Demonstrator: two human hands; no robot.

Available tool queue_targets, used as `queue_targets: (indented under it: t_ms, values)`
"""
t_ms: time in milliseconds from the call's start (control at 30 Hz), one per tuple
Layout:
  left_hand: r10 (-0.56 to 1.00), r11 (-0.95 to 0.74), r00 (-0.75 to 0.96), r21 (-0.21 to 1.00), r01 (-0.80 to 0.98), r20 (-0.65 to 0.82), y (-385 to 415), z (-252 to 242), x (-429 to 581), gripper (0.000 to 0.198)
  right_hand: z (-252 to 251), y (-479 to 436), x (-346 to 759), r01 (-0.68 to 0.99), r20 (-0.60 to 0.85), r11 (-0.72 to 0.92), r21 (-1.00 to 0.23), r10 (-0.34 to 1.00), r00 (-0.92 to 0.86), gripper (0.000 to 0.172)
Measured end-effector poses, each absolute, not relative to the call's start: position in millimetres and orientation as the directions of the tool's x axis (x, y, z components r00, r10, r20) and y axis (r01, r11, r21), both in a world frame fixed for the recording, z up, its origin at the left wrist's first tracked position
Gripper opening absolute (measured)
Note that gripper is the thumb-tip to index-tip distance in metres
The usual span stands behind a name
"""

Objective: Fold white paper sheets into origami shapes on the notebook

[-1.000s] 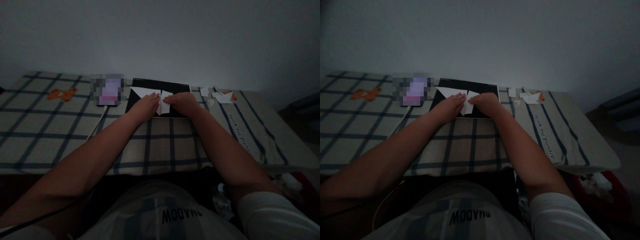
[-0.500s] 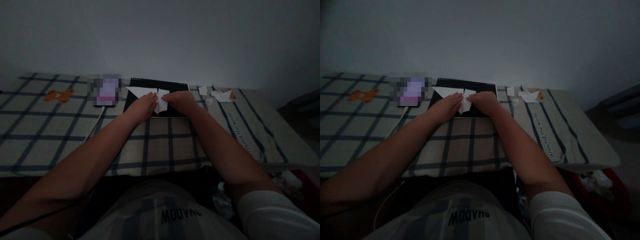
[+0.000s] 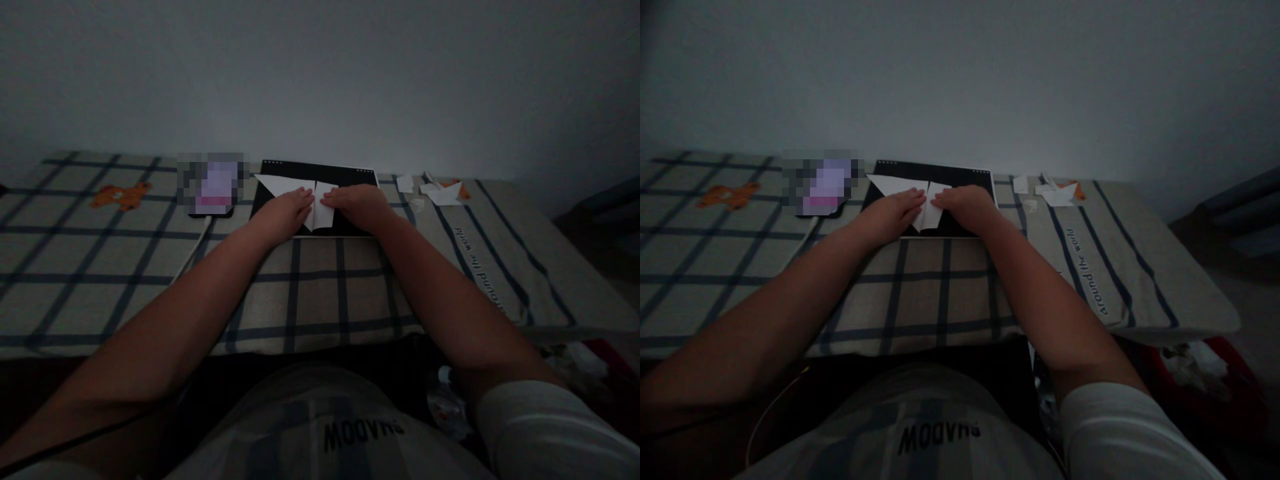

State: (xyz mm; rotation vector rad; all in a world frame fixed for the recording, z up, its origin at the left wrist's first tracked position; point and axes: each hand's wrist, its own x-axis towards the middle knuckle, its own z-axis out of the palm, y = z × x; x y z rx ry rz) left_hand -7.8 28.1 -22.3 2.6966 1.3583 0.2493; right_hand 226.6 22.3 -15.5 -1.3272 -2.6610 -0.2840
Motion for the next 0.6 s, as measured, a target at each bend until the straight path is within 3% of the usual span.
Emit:
queue_targets:
  t_ms: [600]
  values:
    - [0.803,-0.596,0.592,0.141,0.79,0.076,32.5,-24.5,-5.7,0.054,-12.0,14.8,220.5,0.83,0.189,0.536,0.154,0.809,-0.557,0.041]
